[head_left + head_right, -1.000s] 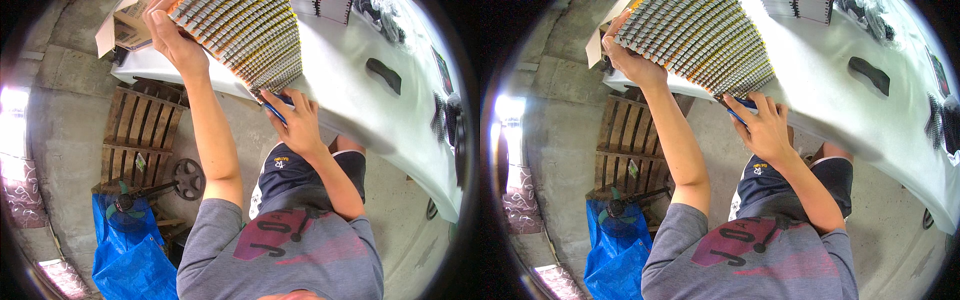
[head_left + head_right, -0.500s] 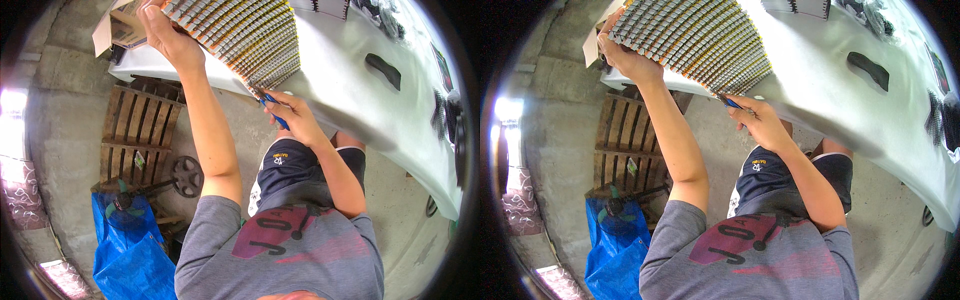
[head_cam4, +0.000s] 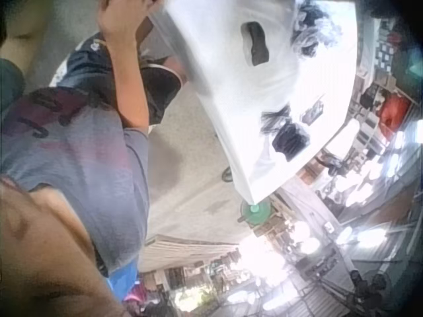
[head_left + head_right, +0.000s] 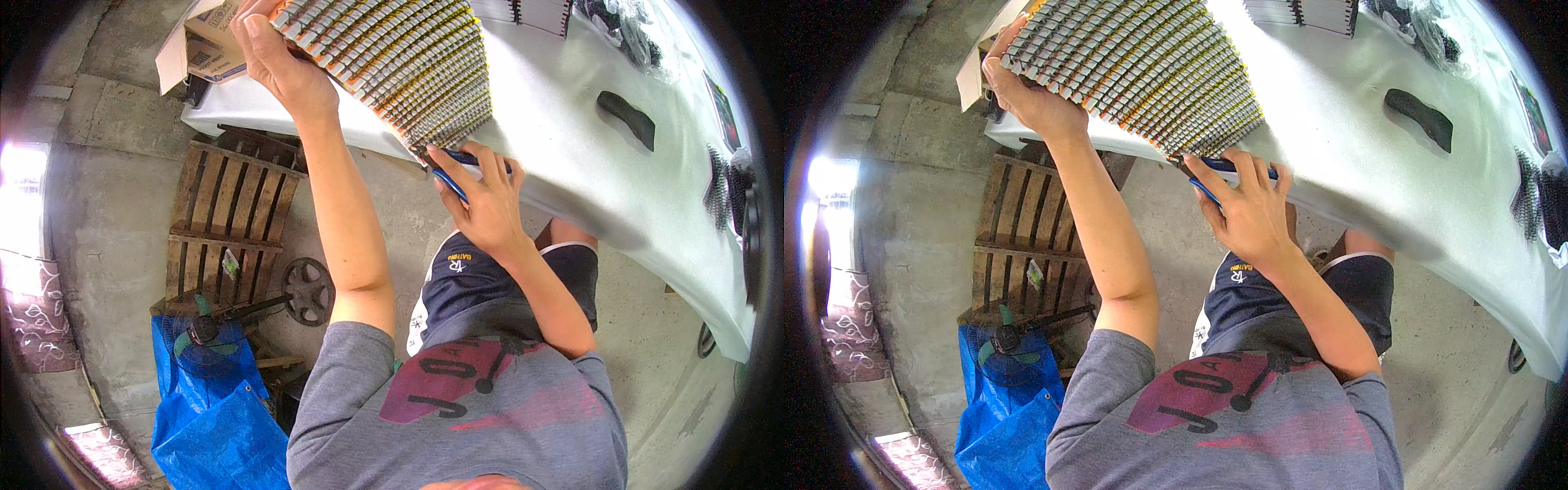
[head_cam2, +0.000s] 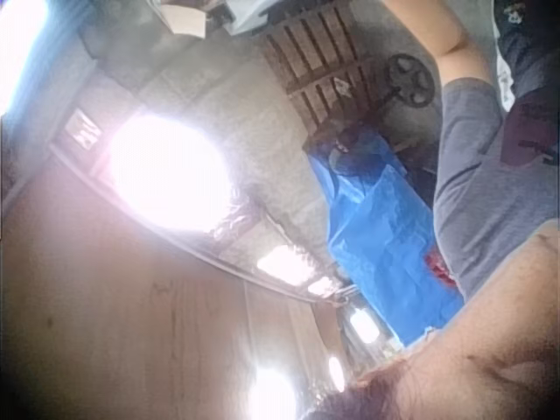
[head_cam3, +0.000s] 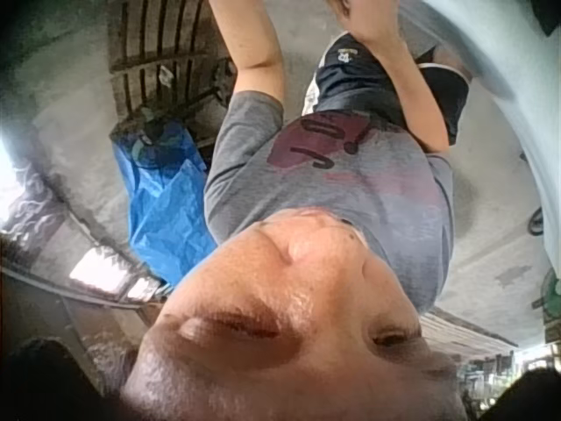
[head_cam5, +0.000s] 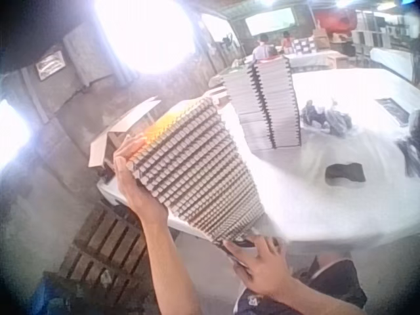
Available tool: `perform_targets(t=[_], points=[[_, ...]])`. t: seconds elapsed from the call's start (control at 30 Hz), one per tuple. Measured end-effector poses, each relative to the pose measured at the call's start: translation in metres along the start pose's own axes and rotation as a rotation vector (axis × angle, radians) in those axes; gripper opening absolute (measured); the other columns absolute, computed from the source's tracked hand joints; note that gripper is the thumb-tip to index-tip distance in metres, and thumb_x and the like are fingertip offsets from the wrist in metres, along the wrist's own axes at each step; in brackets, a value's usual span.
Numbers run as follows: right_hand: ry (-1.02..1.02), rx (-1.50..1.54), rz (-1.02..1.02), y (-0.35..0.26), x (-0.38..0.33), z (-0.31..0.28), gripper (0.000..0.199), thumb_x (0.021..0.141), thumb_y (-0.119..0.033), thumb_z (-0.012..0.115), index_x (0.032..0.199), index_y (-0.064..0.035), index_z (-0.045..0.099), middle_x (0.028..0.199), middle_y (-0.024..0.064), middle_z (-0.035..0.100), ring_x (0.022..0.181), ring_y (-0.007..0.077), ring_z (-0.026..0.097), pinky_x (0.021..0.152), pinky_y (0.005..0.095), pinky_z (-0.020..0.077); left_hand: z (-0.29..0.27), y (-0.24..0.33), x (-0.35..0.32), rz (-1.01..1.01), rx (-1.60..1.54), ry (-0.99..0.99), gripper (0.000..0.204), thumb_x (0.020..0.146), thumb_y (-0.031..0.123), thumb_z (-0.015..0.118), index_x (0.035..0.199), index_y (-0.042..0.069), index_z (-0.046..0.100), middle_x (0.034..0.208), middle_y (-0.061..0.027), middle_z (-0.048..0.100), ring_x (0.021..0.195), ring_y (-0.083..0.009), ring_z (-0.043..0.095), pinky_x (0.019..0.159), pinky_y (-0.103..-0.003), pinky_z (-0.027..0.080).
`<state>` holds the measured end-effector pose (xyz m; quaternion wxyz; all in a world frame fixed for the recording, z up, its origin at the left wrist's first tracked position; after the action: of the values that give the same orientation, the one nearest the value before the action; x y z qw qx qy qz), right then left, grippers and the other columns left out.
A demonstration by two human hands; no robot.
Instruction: The person uses pliers to trim the spiral binding of stacked notebooks. They repeatedly grip and cut the wire coils along the spine, then place the trimmed notebooks back on the table.
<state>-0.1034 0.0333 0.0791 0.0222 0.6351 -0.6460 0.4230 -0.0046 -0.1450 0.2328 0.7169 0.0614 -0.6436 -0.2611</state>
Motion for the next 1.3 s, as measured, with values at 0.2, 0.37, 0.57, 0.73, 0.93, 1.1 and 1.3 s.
perform_targets(t=[0.2,0.37,0.57,0.73,0.93,1.1,1.3], points=[[-0.042,-0.014,0.024,-0.002,0.0,0.004,0.041,0.086,-0.028,0.06,0.126,-0.0276,0.056,0.108,0.0072,0.051,0.098,0.0222,0.051,0.084,0.0403,0.0326,0.004,-0.001,-0.001,0.008,0.011,0.033,0.047,0.097,0.045,0.034,0.104,0.003,0.054,0.103,-0.0089,0.059,0.096,-0.0181,0.058,0.085,-0.034,0.049],[-0.096,0.028,0.054,-0.006,0.0,0.005,0.042,0.086,-0.027,0.059,0.127,-0.0272,0.055,0.105,0.0082,0.051,0.091,0.0245,0.054,0.074,0.0408,0.0389,-0.006,-0.006,0.0,-0.028,-0.037,0.012,0.046,0.097,0.044,0.033,0.103,0.005,0.057,0.098,-0.0085,0.061,0.09,-0.0184,0.06,0.082,-0.033,0.049],[-0.092,0.369,0.167,0.0,-0.004,0.017,0.04,0.088,-0.023,0.059,0.127,-0.0218,0.054,0.097,0.0095,0.054,0.086,0.0274,0.057,0.072,0.0391,0.0449,-0.002,0.005,0.001,0.167,0.206,-0.094,0.049,0.1,0.039,0.028,0.102,-0.001,0.057,0.111,-0.0125,0.054,0.108,-0.0212,0.048,0.098,-0.035,0.033],[-0.259,1.056,0.475,0.012,-0.004,0.03,0.036,0.088,-0.017,0.058,0.124,-0.0121,0.055,0.09,0.0125,0.058,0.086,0.031,0.059,0.073,0.0357,0.0477,-0.001,0.006,0.001,0.175,0.15,-0.13,0.049,0.1,0.039,0.03,0.102,-0.001,0.057,0.11,-0.0117,0.054,0.104,-0.0198,0.049,0.095,-0.033,0.035],[-0.21,0.641,0.344,0.011,0.001,0.015,0.036,0.086,-0.022,0.06,0.122,-0.0194,0.058,0.094,0.0111,0.057,0.087,0.0282,0.058,0.075,0.0365,0.0443,-0.002,0.006,0.001,0.158,0.187,-0.107,0.049,0.099,0.039,0.03,0.102,-0.002,0.057,0.111,-0.0128,0.055,0.107,-0.0215,0.048,0.097,-0.035,0.034],[-0.007,0.101,0.064,0.006,-0.005,0.005,0.038,0.085,-0.026,0.06,0.123,-0.0266,0.058,0.108,0.0093,0.053,0.095,0.0262,0.054,0.083,0.0427,0.0376,-0.001,0.005,0.001,0.122,0.174,-0.07,0.049,0.099,0.039,0.029,0.102,-0.002,0.056,0.112,-0.0133,0.055,0.11,-0.0227,0.047,0.099,-0.036,0.032],[0.037,-0.006,-0.015,0.007,-0.008,0.006,0.043,0.083,-0.026,0.061,0.126,-0.0283,0.056,0.109,0.009,0.053,0.097,0.0259,0.053,0.084,0.044,0.0355,-0.003,0.003,0.003,0.13,0.201,-0.073,0.05,0.099,0.04,0.028,0.103,-0.002,0.056,0.11,-0.0125,0.055,0.112,-0.0226,0.046,0.101,-0.038,0.031]])
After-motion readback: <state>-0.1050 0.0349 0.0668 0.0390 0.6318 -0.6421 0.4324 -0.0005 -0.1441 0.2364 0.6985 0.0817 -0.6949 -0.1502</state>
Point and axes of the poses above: each hand's wrist, its own x-axis towards the middle knuckle, its own z-axis out of the palm, y = z × x, the point moved 3 cm from there along x, towards the middle knuckle
